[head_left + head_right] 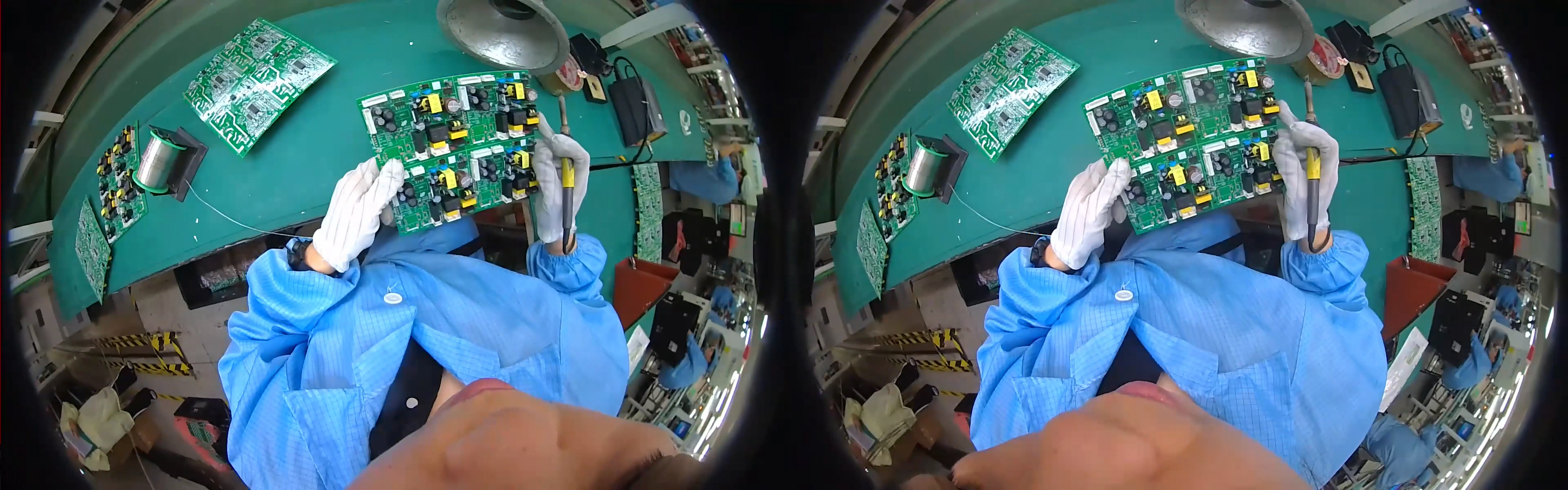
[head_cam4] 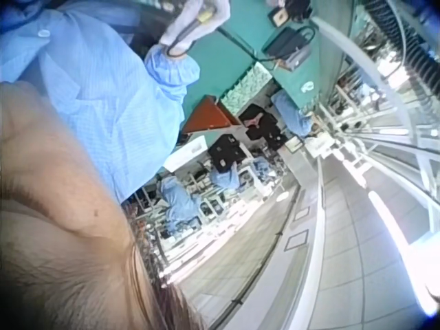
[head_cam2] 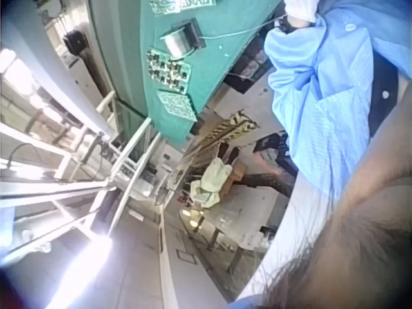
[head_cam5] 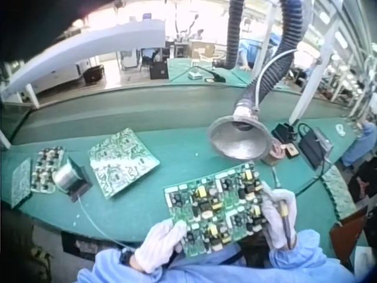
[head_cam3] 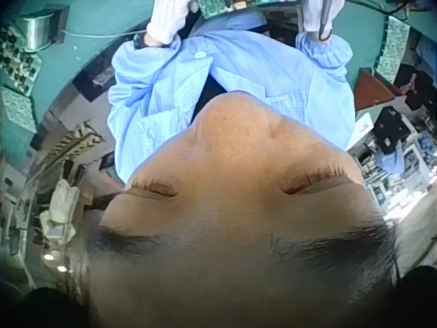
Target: The person solders a circuit board with a soldering iron, turns it over, and places it onto a rack. They then pick up another circuit board, position it on the workbench, and solder it with the soldering iron.
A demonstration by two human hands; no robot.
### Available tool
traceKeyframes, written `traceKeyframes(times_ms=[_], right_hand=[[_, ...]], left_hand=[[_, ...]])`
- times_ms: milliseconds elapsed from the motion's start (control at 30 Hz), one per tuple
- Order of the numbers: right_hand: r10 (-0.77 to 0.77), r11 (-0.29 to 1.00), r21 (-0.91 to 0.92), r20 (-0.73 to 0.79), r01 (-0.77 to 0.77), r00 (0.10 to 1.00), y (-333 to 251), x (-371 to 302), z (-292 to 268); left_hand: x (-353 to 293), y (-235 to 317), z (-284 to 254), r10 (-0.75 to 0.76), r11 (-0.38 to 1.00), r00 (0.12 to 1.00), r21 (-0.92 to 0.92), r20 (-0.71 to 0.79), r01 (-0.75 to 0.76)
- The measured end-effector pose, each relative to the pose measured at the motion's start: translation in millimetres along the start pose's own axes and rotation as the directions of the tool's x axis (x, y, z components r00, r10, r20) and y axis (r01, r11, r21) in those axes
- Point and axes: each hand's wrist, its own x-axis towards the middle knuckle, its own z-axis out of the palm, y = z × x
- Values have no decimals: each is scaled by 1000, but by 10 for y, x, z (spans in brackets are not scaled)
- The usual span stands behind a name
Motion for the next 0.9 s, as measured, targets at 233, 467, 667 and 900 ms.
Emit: traceKeyframes(times_ms=[233,467,667,900], right_hand=[[116,993,14,-29,-115,993,-99,-18,-81],[36,999,29,56,-37,998,-68,-19,-156],[-45,998,46,22,44,999,28,-32,-103],[-140,988,-73,-51,136,989,-17,-54,-27]], left_hand=[[10,56,-27,95,967,994,244,-61,-77],[319,208,-116,-118,988,948,60,-294,141],[305,188,-89,-101,984,940,104,-325,142],[302,181,-159,-160,987,943,-57,-290,150]])
